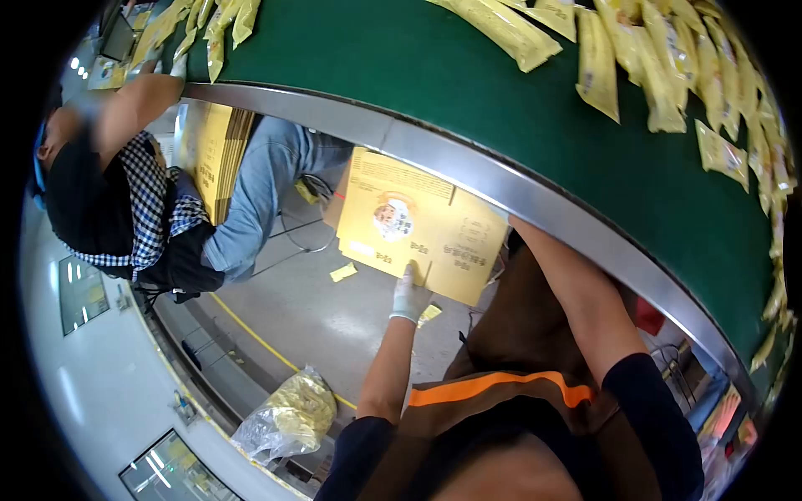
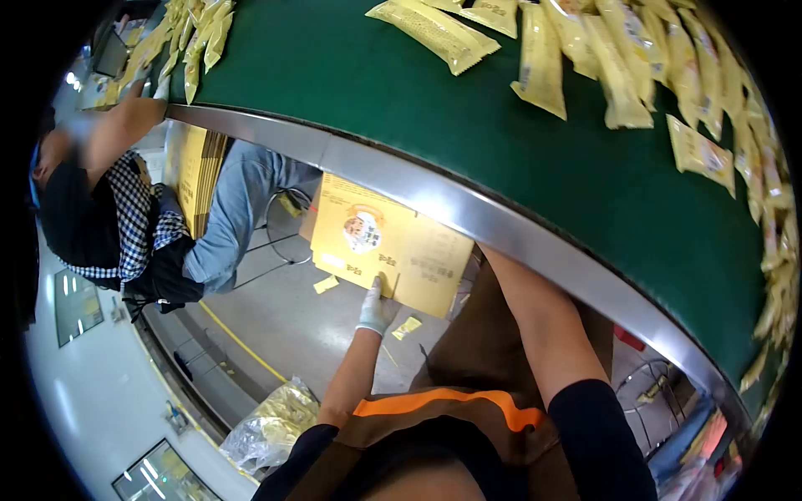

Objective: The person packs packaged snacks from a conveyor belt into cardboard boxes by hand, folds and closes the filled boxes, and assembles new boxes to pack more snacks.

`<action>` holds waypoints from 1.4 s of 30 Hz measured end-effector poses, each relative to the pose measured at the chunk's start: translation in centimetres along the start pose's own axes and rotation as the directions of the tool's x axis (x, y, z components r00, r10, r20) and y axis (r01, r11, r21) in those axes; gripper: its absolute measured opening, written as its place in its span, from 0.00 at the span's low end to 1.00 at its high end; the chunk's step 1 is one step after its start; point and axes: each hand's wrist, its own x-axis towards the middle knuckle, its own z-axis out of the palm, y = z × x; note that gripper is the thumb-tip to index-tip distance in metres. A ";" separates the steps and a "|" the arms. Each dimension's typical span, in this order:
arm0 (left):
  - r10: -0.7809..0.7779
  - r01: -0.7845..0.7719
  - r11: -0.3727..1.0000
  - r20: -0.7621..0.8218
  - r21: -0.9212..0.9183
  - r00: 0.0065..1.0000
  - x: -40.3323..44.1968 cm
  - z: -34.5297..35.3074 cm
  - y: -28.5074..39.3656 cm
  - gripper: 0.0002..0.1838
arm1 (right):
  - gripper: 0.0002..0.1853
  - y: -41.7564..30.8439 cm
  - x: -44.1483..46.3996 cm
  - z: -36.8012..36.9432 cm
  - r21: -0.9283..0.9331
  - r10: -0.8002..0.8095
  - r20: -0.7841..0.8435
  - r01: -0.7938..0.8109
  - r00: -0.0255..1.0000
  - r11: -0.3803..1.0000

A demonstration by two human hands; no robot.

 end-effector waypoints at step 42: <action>-0.116 -0.419 0.852 0.894 0.313 0.432 -22.7 9.3 2.6 0.50 | 0.40 5.1 -55.8 -29.1 -0.265 -0.420 -0.141 0.375 0.896 0.888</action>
